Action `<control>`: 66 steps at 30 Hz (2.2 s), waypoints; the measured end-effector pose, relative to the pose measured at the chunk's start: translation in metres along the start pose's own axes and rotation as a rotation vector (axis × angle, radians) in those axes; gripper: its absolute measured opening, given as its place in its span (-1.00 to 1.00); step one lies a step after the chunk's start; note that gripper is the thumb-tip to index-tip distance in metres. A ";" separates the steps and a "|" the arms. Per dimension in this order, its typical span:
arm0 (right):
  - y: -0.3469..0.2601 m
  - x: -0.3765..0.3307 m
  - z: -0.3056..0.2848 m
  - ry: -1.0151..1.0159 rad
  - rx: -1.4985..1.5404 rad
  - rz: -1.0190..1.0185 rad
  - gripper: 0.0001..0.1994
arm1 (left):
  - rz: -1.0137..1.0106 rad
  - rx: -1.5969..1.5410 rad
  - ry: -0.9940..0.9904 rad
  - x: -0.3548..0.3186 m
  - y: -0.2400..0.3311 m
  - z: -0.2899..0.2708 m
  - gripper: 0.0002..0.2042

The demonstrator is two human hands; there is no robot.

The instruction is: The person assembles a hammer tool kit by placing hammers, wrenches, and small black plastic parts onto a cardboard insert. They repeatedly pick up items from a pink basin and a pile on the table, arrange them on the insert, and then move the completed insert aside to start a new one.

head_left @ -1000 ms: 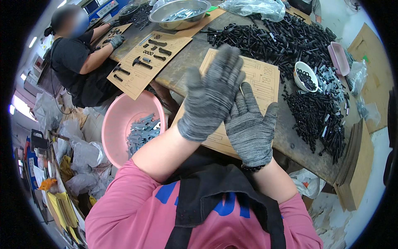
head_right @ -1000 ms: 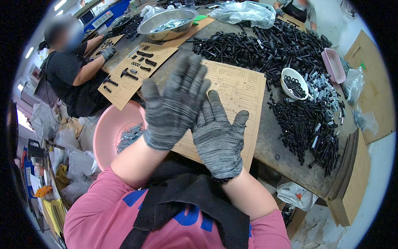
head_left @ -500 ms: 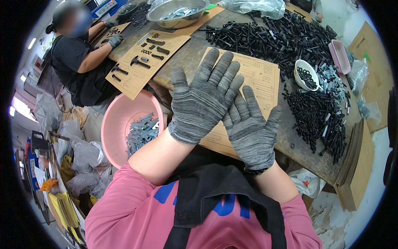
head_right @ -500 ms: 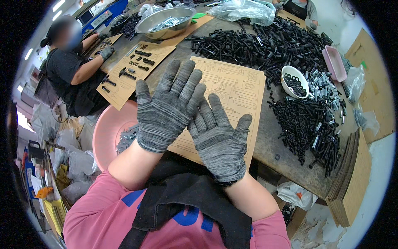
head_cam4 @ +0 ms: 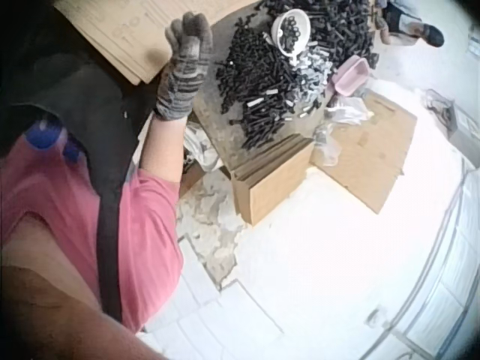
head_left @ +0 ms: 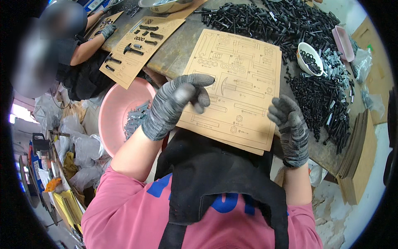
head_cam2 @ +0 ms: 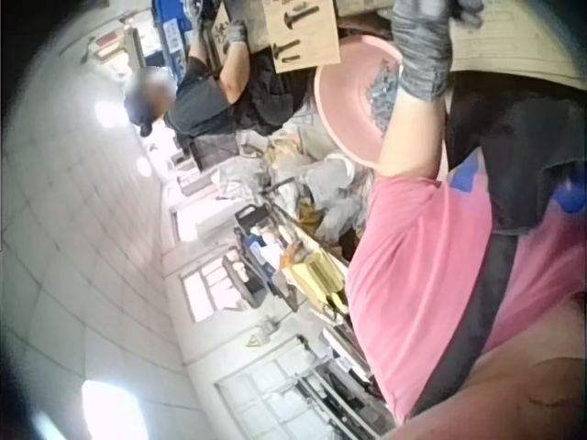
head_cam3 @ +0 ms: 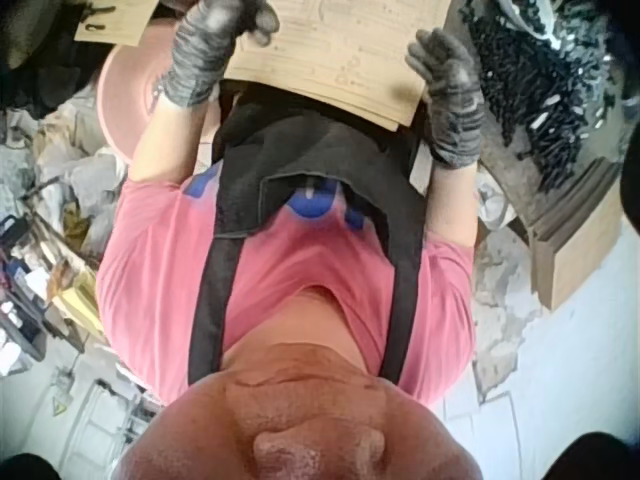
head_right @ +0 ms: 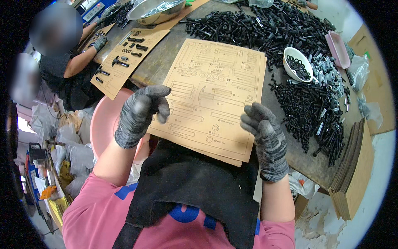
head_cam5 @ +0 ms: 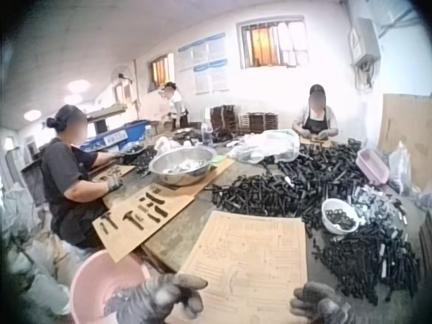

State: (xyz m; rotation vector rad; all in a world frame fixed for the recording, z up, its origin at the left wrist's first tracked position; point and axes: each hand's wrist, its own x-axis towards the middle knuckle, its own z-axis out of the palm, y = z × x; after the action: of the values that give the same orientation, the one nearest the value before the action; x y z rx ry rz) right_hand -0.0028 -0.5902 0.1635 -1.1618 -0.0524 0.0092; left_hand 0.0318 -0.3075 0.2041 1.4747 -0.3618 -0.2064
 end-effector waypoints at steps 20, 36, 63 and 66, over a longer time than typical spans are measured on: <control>-0.012 -0.037 -0.151 0.344 -1.770 -0.165 -0.65 | 0.379 0.920 -0.619 0.102 -0.058 0.117 -0.59; -0.008 -0.008 -0.161 0.280 -1.514 -0.205 -0.80 | 0.256 1.112 -0.724 0.165 -0.127 0.246 -0.82; -0.029 0.016 -0.131 -0.091 -1.913 -0.044 -0.91 | -0.122 1.270 -0.330 0.189 -0.072 0.043 -0.85; -0.020 0.018 -0.142 -0.107 -1.951 -0.089 -0.91 | -0.108 1.371 -0.316 0.205 -0.081 0.020 -0.84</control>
State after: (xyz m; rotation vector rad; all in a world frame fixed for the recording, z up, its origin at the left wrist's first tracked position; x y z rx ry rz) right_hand 0.0217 -0.7272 0.1260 -3.1076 -0.2365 -0.0771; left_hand 0.2215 -0.4061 0.1481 2.8284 -0.7541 -0.2976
